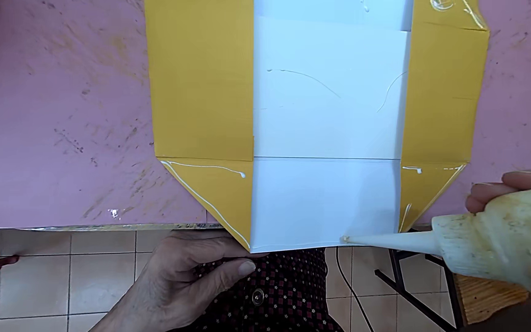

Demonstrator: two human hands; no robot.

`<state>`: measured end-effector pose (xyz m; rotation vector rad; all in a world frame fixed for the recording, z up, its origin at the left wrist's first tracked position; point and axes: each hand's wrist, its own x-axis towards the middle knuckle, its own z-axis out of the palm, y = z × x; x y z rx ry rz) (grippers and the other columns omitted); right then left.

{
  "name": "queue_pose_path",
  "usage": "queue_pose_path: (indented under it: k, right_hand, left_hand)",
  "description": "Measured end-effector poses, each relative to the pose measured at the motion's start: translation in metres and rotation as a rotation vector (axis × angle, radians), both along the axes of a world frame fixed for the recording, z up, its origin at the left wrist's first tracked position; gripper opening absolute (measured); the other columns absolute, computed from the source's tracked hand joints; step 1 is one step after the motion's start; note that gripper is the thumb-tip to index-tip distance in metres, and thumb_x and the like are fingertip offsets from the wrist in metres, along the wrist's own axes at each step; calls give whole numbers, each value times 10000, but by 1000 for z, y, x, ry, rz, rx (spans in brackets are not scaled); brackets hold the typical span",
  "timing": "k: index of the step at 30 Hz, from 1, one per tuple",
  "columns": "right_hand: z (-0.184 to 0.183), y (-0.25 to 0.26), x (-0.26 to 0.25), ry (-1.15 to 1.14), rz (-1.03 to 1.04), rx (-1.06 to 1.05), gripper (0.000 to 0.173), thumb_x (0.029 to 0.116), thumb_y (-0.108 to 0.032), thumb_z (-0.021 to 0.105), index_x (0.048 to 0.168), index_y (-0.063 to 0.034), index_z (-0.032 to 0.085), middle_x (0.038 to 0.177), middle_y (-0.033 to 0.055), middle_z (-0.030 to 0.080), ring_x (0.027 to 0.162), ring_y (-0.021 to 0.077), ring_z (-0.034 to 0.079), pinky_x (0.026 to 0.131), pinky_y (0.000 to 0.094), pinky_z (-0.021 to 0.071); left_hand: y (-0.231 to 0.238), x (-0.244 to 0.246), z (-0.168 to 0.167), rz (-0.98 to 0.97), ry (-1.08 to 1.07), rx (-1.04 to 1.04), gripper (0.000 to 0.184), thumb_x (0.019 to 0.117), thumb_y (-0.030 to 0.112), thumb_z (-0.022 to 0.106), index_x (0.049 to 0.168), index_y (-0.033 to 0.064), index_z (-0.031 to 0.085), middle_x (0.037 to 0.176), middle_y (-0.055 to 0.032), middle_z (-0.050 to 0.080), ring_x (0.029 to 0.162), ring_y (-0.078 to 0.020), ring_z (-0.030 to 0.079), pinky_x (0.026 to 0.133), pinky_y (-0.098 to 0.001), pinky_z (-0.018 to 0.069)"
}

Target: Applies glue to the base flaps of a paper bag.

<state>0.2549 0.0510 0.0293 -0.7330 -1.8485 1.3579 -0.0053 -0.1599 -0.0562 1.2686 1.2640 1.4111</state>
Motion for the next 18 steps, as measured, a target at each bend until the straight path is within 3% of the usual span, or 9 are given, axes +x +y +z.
queue_pose_path:
  k: [5,8,11,14,18]
  right_hand:
    - [14,-8,-37,-21,125,-109,492,738,-226,910,1090,-79,599,982,-18,735,935,86,724,823,173,596]
    - [12,-5,-48,-25,257,-80,400,788,-221,876,1068,-78,630,989,-27,717,929,66,699,806,145,574]
    - [14,-7,-66,-20,222,-86,372,744,-158,881,1002,-44,639,921,-2,740,858,78,724,744,155,598]
    - [16,-16,-83,-16,223,-142,305,766,-74,842,970,-37,618,891,13,734,843,81,725,737,154,598]
    - [9,-16,-91,-38,184,-78,425,702,-164,895,1004,-38,624,906,7,719,836,90,719,713,168,598]
  left_hand:
    - [-4,0,3,96,-59,-28,173,1014,201,623,1076,119,762,1041,116,762,965,57,688,858,-123,568]
    - [-6,-2,3,133,-94,-33,185,1018,195,618,1106,120,762,1032,105,768,938,29,708,839,-142,585]
    - [-7,-2,4,156,-117,-27,199,1020,183,612,1123,108,765,1037,83,775,939,-3,724,848,-165,599]
    - [-5,1,5,180,-151,-14,195,1017,159,610,1113,92,765,1037,75,777,943,-2,721,852,-158,591]
    - [-1,6,8,230,-190,-24,164,999,135,631,1069,92,773,1000,72,780,907,-12,731,823,-171,607]
